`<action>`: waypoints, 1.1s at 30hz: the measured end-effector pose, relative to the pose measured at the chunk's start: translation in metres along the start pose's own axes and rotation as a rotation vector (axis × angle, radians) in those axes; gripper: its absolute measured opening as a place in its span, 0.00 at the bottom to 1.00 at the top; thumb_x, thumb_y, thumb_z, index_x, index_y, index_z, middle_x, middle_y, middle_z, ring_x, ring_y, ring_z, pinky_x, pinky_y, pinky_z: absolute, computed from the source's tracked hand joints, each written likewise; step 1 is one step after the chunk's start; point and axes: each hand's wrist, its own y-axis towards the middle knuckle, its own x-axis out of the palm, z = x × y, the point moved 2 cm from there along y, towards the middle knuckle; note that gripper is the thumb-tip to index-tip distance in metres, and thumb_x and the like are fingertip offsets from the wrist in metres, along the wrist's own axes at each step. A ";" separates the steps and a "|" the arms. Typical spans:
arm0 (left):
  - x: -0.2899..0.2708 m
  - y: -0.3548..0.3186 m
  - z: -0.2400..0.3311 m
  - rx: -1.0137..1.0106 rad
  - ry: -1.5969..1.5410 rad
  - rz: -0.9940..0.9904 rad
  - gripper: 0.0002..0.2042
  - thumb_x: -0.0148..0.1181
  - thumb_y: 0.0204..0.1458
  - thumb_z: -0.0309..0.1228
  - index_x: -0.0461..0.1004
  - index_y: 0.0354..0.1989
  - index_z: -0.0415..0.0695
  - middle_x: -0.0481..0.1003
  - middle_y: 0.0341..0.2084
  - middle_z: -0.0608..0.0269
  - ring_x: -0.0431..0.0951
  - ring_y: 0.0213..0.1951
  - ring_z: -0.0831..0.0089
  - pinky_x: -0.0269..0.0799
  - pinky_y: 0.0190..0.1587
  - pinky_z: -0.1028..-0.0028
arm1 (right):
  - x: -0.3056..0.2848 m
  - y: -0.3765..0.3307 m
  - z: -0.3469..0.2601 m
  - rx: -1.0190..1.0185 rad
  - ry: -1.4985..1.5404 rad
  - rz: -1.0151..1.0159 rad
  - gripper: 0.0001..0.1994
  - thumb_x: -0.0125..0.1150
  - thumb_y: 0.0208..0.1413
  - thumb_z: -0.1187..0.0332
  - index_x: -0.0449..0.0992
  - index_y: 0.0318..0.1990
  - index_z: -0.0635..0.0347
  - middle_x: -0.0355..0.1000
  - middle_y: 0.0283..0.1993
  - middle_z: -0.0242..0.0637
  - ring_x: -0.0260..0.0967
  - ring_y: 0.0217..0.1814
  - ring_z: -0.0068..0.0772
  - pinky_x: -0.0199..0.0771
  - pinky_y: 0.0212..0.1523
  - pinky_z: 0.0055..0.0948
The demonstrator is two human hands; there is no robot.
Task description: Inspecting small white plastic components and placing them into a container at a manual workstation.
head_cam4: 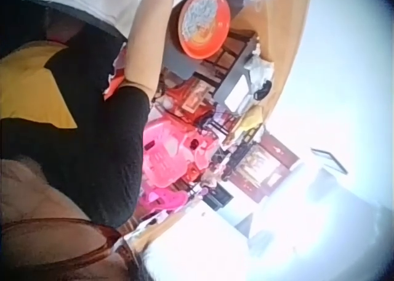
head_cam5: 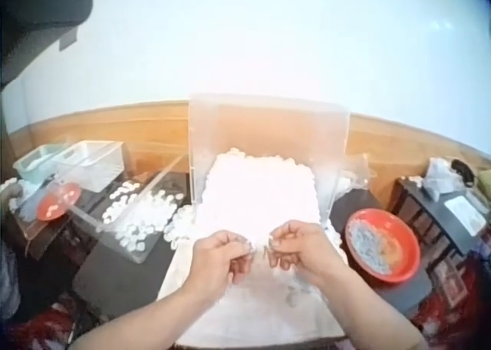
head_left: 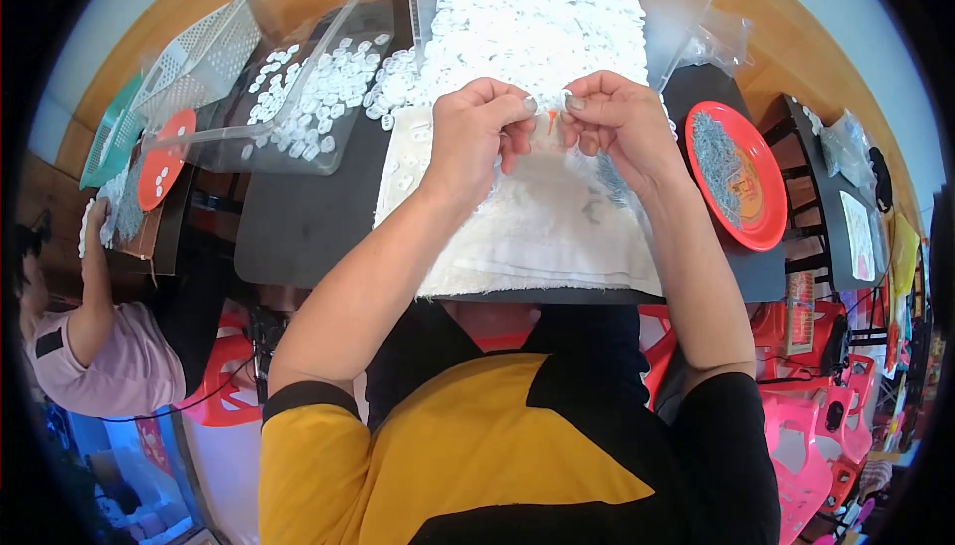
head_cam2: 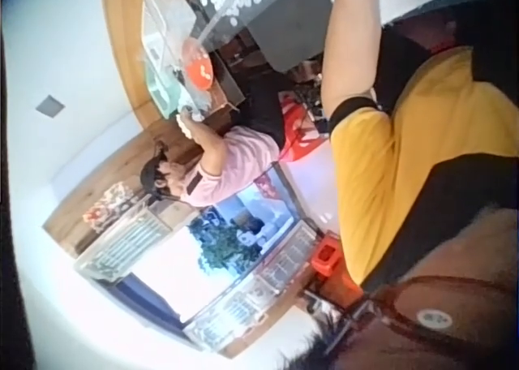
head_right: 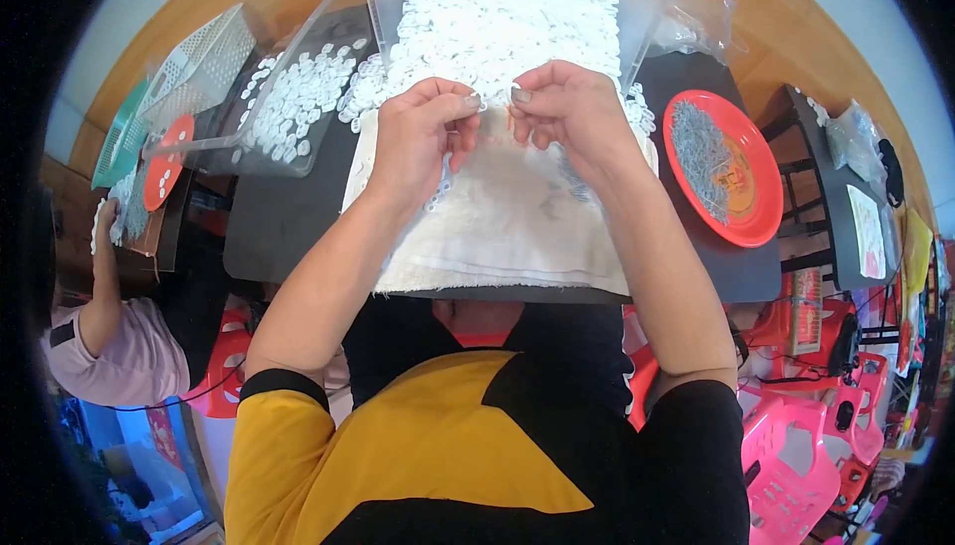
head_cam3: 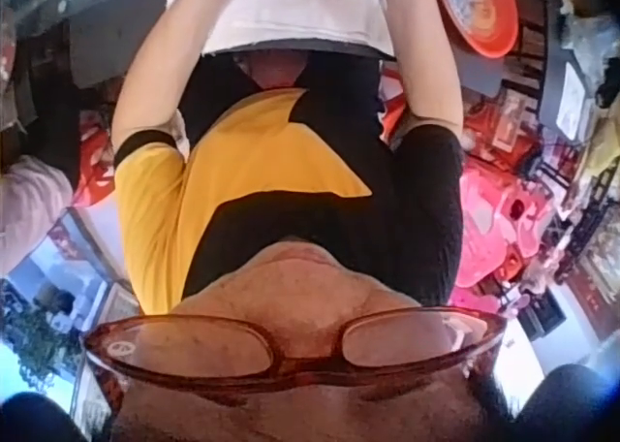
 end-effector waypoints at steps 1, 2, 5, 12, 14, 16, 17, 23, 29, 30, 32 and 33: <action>0.001 -0.001 0.000 -0.002 0.005 0.000 0.04 0.59 0.46 0.24 0.73 0.28 0.36 0.73 0.19 0.60 0.70 0.16 0.76 0.60 0.14 0.77 | -0.001 0.000 0.001 0.000 0.006 0.000 0.04 0.58 0.55 0.76 0.71 0.37 0.66 0.74 0.26 0.38 0.71 0.24 0.23 0.65 0.22 0.18; 0.003 -0.001 -0.001 -0.003 -0.004 0.005 0.04 0.59 0.46 0.24 0.73 0.28 0.36 0.73 0.19 0.60 0.70 0.16 0.76 0.60 0.14 0.77 | -0.001 0.001 0.001 -0.020 -0.001 -0.004 0.04 0.58 0.55 0.77 0.71 0.37 0.66 0.74 0.26 0.38 0.71 0.24 0.23 0.65 0.22 0.18; 0.002 -0.002 -0.001 0.011 -0.015 0.009 0.04 0.59 0.47 0.23 0.73 0.29 0.36 0.73 0.19 0.60 0.70 0.16 0.76 0.60 0.14 0.78 | 0.001 0.001 0.002 -0.063 -0.005 -0.020 0.04 0.58 0.55 0.77 0.72 0.37 0.66 0.74 0.26 0.38 0.70 0.24 0.22 0.64 0.22 0.18; 0.004 -0.003 0.000 0.027 -0.041 0.024 0.03 0.60 0.46 0.22 0.73 0.28 0.36 0.73 0.19 0.60 0.70 0.15 0.77 0.60 0.13 0.79 | 0.008 -0.002 0.001 -0.134 -0.063 -0.008 0.04 0.59 0.55 0.76 0.73 0.37 0.66 0.74 0.26 0.36 0.70 0.24 0.21 0.63 0.22 0.17; 0.004 -0.004 0.000 0.027 -0.036 0.027 0.03 0.59 0.46 0.22 0.73 0.28 0.35 0.73 0.18 0.60 0.70 0.15 0.77 0.60 0.13 0.79 | 0.008 -0.002 0.003 -0.152 -0.077 -0.005 0.04 0.59 0.54 0.76 0.73 0.37 0.66 0.74 0.26 0.35 0.70 0.24 0.20 0.63 0.22 0.17; 0.004 -0.004 0.000 0.028 -0.031 0.029 0.03 0.59 0.46 0.22 0.73 0.28 0.35 0.73 0.18 0.59 0.70 0.15 0.77 0.59 0.12 0.79 | 0.010 -0.003 0.003 -0.170 -0.092 -0.001 0.05 0.59 0.54 0.76 0.74 0.37 0.66 0.74 0.26 0.35 0.70 0.24 0.20 0.63 0.22 0.17; 0.004 -0.004 0.000 0.028 -0.032 0.027 0.03 0.59 0.46 0.22 0.73 0.28 0.35 0.73 0.18 0.59 0.70 0.15 0.77 0.59 0.12 0.80 | 0.011 -0.004 0.002 -0.183 -0.124 0.017 0.04 0.60 0.54 0.75 0.74 0.36 0.65 0.74 0.26 0.34 0.69 0.24 0.19 0.63 0.22 0.16; 0.004 -0.005 0.000 0.025 -0.031 0.000 0.03 0.59 0.47 0.21 0.72 0.29 0.34 0.73 0.19 0.58 0.71 0.16 0.77 0.60 0.12 0.80 | 0.017 -0.006 0.006 -0.212 -0.157 0.003 0.04 0.61 0.53 0.74 0.75 0.35 0.65 0.74 0.27 0.32 0.69 0.25 0.17 0.62 0.22 0.16; 0.008 -0.006 0.003 0.066 -0.019 -0.042 0.04 0.60 0.49 0.21 0.73 0.30 0.34 0.74 0.20 0.58 0.73 0.18 0.76 0.63 0.16 0.80 | 0.014 -0.007 0.002 -0.151 -0.072 -0.012 0.05 0.60 0.55 0.73 0.76 0.36 0.65 0.74 0.28 0.33 0.69 0.25 0.19 0.64 0.24 0.17; 0.009 -0.007 0.003 0.079 -0.020 -0.056 0.04 0.61 0.50 0.21 0.74 0.31 0.34 0.75 0.21 0.58 0.73 0.19 0.76 0.64 0.17 0.80 | 0.013 -0.007 0.003 -0.121 -0.026 -0.028 0.05 0.59 0.56 0.72 0.76 0.37 0.65 0.74 0.28 0.33 0.69 0.25 0.19 0.65 0.24 0.18; 0.010 -0.008 0.004 0.102 0.001 -0.071 0.05 0.62 0.50 0.20 0.74 0.33 0.34 0.75 0.22 0.58 0.73 0.20 0.76 0.64 0.17 0.81 | 0.009 -0.007 0.002 -0.122 -0.038 -0.052 0.06 0.59 0.56 0.72 0.76 0.37 0.66 0.74 0.28 0.33 0.70 0.25 0.20 0.65 0.24 0.18; 0.011 -0.009 0.005 0.128 0.020 -0.081 0.06 0.63 0.50 0.19 0.75 0.35 0.33 0.75 0.23 0.58 0.73 0.21 0.77 0.64 0.17 0.81 | 0.007 -0.007 0.002 -0.123 -0.053 -0.082 0.06 0.59 0.56 0.71 0.75 0.37 0.66 0.74 0.28 0.34 0.70 0.25 0.20 0.66 0.25 0.19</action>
